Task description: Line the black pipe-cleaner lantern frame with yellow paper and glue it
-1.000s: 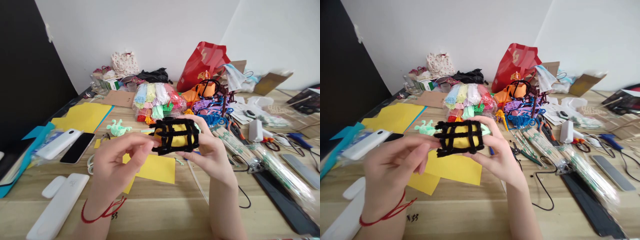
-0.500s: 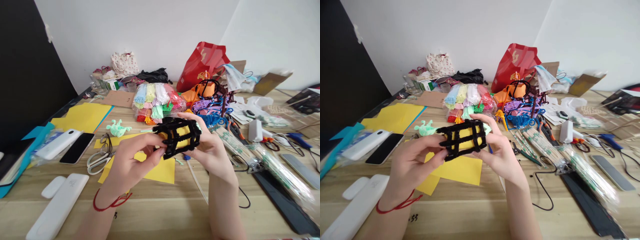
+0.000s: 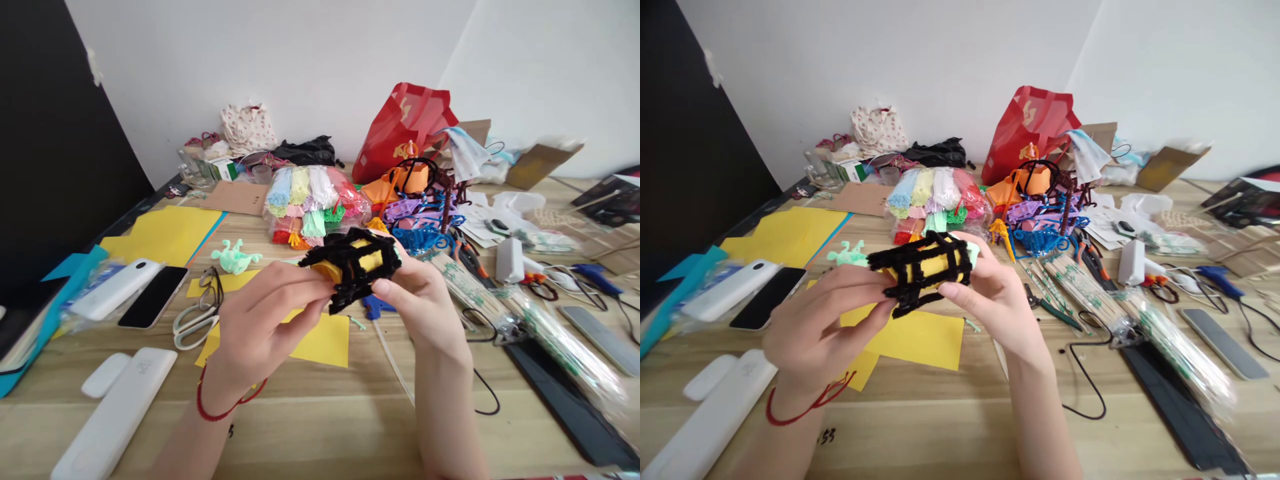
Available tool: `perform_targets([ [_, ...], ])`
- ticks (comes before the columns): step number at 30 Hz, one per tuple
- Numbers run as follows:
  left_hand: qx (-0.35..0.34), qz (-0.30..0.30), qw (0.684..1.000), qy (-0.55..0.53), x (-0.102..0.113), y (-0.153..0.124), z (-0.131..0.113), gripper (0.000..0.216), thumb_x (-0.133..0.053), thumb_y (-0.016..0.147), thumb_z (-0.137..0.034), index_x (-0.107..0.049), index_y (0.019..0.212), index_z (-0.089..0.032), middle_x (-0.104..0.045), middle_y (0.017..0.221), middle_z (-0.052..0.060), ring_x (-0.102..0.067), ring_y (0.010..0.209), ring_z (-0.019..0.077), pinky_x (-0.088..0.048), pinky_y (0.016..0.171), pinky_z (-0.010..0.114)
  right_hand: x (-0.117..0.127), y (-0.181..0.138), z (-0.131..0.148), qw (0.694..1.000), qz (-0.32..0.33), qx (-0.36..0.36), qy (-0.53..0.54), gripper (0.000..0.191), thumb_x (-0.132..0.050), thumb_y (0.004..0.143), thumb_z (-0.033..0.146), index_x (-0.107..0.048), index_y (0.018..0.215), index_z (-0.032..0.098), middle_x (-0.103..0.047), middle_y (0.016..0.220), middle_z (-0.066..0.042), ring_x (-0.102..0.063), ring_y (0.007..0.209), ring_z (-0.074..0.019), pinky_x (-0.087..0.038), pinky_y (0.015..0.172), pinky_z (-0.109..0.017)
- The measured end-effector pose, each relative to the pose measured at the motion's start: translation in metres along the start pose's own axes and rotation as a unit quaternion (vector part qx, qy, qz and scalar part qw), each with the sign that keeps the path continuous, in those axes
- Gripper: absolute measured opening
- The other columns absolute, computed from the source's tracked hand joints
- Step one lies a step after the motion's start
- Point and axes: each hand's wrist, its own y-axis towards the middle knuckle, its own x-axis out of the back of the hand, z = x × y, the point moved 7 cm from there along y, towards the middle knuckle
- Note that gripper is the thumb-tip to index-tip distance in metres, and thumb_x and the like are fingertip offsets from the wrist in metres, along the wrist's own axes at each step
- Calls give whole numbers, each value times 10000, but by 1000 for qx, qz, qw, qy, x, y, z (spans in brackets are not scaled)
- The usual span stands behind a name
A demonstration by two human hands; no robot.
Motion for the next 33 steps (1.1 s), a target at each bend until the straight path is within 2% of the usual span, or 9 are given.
perform_targets([
  [3, 19, -12, 1000, 0, 1, 1, 0, 192, -668, 903, -78, -661, 1006, -240, -751, 908, 6, -705, 803, 142, -588, 720, 277, -4, 0, -5, 1000, -1, -23, 13, 180, -836, 792, 385, -818, 958, 318, -728, 1238, -27, -581, 1314, -289, -453, 1154, -503],
  [6, 21, -14, 1000, 17, 2, 1, -3, 199, -672, 895, -69, -656, 1003, -236, -753, 923, 4, -702, 825, 146, -584, 746, 288, -6, 0, -7, 999, 5, -34, 29, 170, -808, 825, 385, -815, 985, 328, -749, 1183, -21, -608, 1285, -281, -449, 1155, -496],
  [9, 14, -1, 1000, 24, 3, 0, -5, 211, -681, 874, -40, -649, 989, -214, -753, 986, 20, -701, 886, 149, -576, 809, 287, -6, -1, -8, 999, -1, -35, 40, 137, -783, 850, 391, -815, 975, 343, -738, 1198, -10, -630, 1237, -276, -472, 1126, -495],
  [14, -12, 37, 999, 31, 4, -2, -4, 227, -649, 877, 3, -647, 999, -189, -737, 1071, 48, -686, 942, 142, -559, 862, 282, -7, -2, -11, 998, -13, -48, 50, 71, -772, 861, 389, -816, 892, 343, -755, 1084, -6, -663, 1138, -267, -522, 1045, -478],
  [19, -45, 40, 995, 76, 8, -4, -2, 222, -597, 927, -29, -666, 1037, -209, -748, 1099, 49, -695, 1017, 175, -574, 896, 335, -10, -2, -15, 996, -17, -59, 61, 93, -758, 874, 393, -814, 934, 349, -754, 1100, -7, -652, 1168, -269, -507, 1061, -470],
  [22, -66, 24, 993, 94, 10, -5, -2, 221, -610, 932, -51, -670, 1065, -218, -756, 1100, 48, -706, 1029, 188, -592, 898, 356, -11, -2, -13, 996, -15, -58, 62, 115, -748, 885, 377, -810, 979, 351, -748, 1148, -12, -642, 1202, -273, -488, 1089, -473],
  [25, -78, -20, 992, 100, 12, -5, 1, 229, -665, 893, -36, -672, 1057, -195, -762, 1079, 62, -719, 1007, 191, -605, 880, 344, -12, -3, -9, 997, -2, -52, 63, 139, -745, 885, 373, -810, 1002, 334, -729, 1212, -28, -627, 1236, -289, -476, 1106, -483],
  [28, -45, -49, 994, 86, 13, -4, 9, 248, -671, 877, -18, -667, 1032, -211, -764, 1051, 46, -725, 966, 176, -606, 855, 322, -11, -4, -5, 997, 2, -55, 56, 114, -740, 887, 366, -815, 949, 307, -712, 1253, -37, -618, 1251, -293, -468, 1112, -483],
  [33, 63, -18, 998, 17, 10, -5, 23, 156, -622, 924, -126, -650, 984, -267, -748, 1036, 21, -719, 957, 191, -604, 844, 365, -6, -3, -1, 999, -30, -21, 10, 57, -762, 870, 297, -804, 833, 287, -703, 1277, -20, -643, 1207, -247, -514, 1052, -415],
])
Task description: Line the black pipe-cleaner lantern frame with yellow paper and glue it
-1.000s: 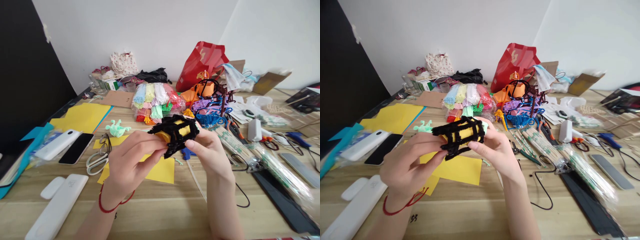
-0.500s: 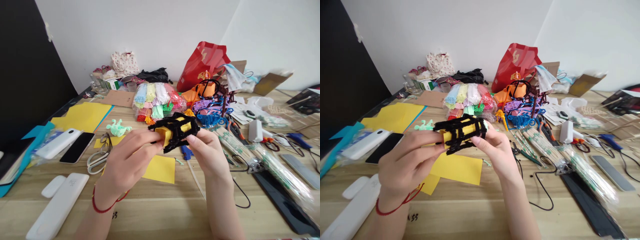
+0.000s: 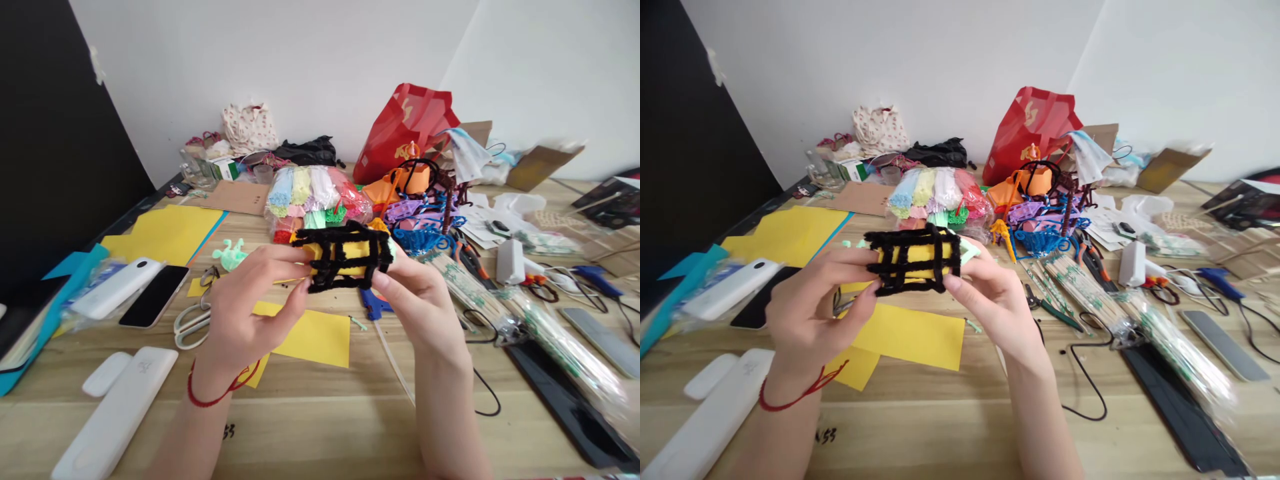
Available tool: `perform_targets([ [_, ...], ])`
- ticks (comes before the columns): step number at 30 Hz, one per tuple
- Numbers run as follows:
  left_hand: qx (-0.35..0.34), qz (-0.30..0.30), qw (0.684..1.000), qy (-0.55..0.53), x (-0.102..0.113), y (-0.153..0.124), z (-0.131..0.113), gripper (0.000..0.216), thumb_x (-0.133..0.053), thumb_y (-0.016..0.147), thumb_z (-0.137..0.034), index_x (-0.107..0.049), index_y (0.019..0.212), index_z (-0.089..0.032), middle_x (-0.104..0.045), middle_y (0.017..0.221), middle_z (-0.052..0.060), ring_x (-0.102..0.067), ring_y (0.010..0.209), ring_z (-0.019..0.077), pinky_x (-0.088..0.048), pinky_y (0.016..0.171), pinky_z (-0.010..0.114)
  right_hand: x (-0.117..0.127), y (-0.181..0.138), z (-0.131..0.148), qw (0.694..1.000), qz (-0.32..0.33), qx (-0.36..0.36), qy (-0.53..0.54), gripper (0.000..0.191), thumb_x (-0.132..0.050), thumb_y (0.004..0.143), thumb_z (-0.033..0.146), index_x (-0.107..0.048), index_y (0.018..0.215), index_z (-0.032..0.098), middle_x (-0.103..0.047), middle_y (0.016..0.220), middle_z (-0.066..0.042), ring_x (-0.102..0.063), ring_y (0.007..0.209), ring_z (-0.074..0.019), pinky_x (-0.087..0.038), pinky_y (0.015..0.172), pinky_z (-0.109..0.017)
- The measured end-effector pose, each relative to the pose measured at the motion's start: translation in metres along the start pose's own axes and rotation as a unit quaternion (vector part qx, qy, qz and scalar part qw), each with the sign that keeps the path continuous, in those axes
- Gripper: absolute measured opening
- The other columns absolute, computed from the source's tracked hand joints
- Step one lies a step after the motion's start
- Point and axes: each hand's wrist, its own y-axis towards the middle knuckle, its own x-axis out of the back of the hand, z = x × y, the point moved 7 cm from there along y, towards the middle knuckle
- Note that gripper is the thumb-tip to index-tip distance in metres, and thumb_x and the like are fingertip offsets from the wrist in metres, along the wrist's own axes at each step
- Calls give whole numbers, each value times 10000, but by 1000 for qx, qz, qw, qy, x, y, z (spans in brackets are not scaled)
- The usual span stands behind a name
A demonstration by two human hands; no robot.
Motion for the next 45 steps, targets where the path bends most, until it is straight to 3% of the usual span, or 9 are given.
perform_targets([
  [5, 62, 35, 996, -53, -1, -2, 3, 71, -634, 936, -248, -641, 1000, -279, -719, 1089, 36, -691, 1020, 220, -593, 886, 405, 3, 0, 2, 999, -13, 21, -26, 91, -750, 879, 285, -789, 798, 277, -726, 1117, -15, -670, 1068, -198, -535, 983, -361],
  [8, 78, 51, 994, -64, -7, -3, 5, 202, -686, 908, -328, -624, 1095, -286, -700, 1138, 57, -664, 1088, 252, -584, 933, 448, 2, 0, 6, 998, -19, 29, -49, 99, -759, 870, 275, -775, 773, 270, -715, 1113, -20, -665, 1064, -198, -542, 957, -350],
  [10, 84, 26, 995, -54, -9, -4, 7, 291, -752, 864, -342, -617, 1118, -301, -701, 1122, 49, -668, 1069, 251, -593, 913, 456, 0, 0, 9, 998, -15, 33, -57, 134, -750, 876, 287, -756, 745, 260, -715, 1129, -29, -662, 1095, -209, -544, 967, -360],
  [18, 31, -57, 998, -17, -12, -4, -1, 201, -810, 814, -187, -627, 872, -247, -692, 975, 10, -683, 898, 175, -599, 769, 345, -5, -2, 12, 999, 25, 31, -30, 70, -731, 894, 261, -788, 935, 269, -661, 1332, -56, -612, 1270, -253, -555, 1033, -402],
  [23, -8, -37, 999, -5, -13, -1, -7, 176, -769, 839, -125, -627, 850, -229, -707, 998, 15, -688, 951, 176, -596, 825, 342, -5, -3, 8, 999, 40, 24, 2, 258, -850, 773, 242, -792, 1020, 286, -607, 1368, -68, -562, 1329, -288, -602, 989, -401],
  [32, 4, -23, 1000, -10, -18, -1, 0, 115, -761, 856, -182, -687, 890, -263, -736, 1038, 33, -704, 998, 224, -601, 900, 429, 0, 1, 8, 997, -6, 53, -52, 175, -839, 791, 297, -773, 953, 285, -675, 1242, -58, -650, 1183, -252, -563, 1038, -419],
  [35, 31, -8, 998, -47, -19, -4, 3, 148, -773, 840, -186, -715, 951, -266, -746, 1094, 39, -700, 1082, 243, -586, 984, 448, 2, 1, 9, 994, -7, 68, -79, 181, -816, 816, 290, -771, 990, 301, -666, 1239, -55, -633, 1202, -249, -556, 1042, -424],
  [40, 146, 52, 972, -179, -24, -14, 16, 345, -693, 912, -237, -678, 1252, -294, -684, 1334, 76, -629, 1280, 284, -568, 1059, 470, 5, 1, 12, 988, -8, 89, -129, 170, -801, 829, 298, -774, 997, 304, -640, 1292, -57, -582, 1264, -256, -556, 1042, -434],
  [45, 169, 58, 954, -239, -21, -19, 27, 224, -644, 955, -409, -743, 1155, -387, -699, 1319, 22, -591, 1329, 286, -566, 1063, 503, 5, 0, 13, 986, 1, 105, -132, 190, -795, 833, 266, -780, 1011, 331, -647, 1267, -42, -607, 1218, -247, -552, 1040, -426],
])
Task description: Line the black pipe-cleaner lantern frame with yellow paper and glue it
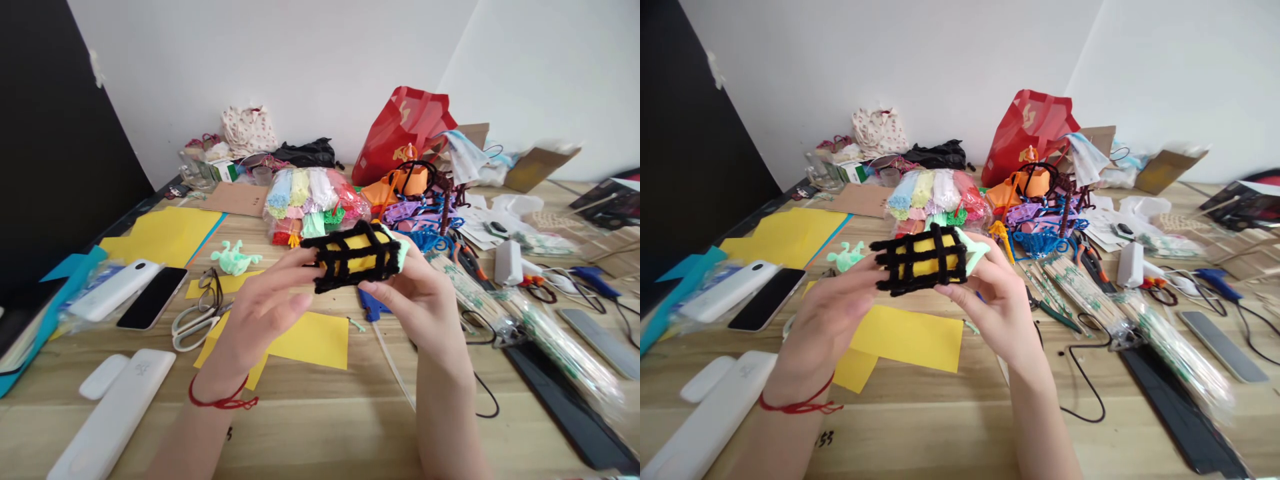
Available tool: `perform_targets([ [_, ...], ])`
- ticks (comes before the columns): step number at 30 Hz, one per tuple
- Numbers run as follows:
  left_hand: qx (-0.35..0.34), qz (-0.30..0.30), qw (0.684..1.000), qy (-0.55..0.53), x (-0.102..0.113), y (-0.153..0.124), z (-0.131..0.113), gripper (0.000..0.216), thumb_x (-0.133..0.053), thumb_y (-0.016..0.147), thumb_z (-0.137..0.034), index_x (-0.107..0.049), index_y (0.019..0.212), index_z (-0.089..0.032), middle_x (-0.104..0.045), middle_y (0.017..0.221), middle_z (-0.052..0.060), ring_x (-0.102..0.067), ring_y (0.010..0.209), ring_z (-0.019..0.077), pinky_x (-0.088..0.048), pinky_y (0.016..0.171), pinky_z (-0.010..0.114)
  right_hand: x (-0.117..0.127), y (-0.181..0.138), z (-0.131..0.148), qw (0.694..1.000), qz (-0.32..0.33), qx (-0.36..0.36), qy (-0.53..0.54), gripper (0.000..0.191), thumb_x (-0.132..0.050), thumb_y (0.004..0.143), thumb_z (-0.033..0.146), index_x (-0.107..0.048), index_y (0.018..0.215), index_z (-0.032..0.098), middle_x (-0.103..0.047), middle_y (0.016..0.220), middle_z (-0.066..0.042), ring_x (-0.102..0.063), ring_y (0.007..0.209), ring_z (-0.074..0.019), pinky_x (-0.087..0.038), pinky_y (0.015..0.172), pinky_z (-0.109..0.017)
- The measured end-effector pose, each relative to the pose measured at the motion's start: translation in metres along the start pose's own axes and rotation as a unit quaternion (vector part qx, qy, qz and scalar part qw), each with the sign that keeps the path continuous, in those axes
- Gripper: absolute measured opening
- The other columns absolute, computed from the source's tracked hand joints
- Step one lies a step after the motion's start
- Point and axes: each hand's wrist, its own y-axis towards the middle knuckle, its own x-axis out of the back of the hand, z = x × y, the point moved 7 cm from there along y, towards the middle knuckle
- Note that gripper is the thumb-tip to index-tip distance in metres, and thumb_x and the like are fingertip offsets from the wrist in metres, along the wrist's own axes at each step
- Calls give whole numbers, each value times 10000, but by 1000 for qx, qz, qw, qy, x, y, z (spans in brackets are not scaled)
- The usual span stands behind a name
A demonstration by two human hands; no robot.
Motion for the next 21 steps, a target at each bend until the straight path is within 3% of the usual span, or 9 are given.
perform_targets([
  [7, 116, 23, 986, -117, -10, 5, 14, 278, -577, 985, -446, -784, 1081, -287, -760, 1185, 47, -628, 1280, 314, -553, 1064, 532, -2, -1, 4, 994, 11, 40, -99, 62, -764, 861, 270, -778, 920, 284, -633, 1296, -73, -583, 1257, -283, -535, 1035, -445],
  [13, 196, -28, 964, -175, -18, 7, 9, 201, -652, 947, -410, -791, 1013, -281, -789, 1080, 26, -714, 1124, 294, -586, 1005, 516, -11, -1, 15, 976, 49, 97, -191, 131, -685, 916, 219, -738, 1017, 283, -601, 1328, -95, -609, 1209, -280, -554, 1006, -461],
  [16, 186, -14, 968, -168, -21, 8, 11, 228, -598, 984, -402, -778, 1058, -283, -797, 1027, 26, -735, 1068, 272, -622, 921, 480, -13, 0, 19, 970, 52, 124, -203, 176, -646, 931, 164, -720, 1042, 279, -584, 1334, -106, -618, 1188, -269, -567, 975, -455],
  [21, 95, 1, 994, -55, -19, 11, 17, 334, -466, 1041, -455, -729, 1180, -303, -791, 1035, 50, -757, 974, 228, -640, 829, 442, -12, 1, 21, 965, 36, 141, -219, 184, -611, 943, 147, -716, 1006, 283, -585, 1316, -102, -606, 1194, -266, -586, 927, -457],
])
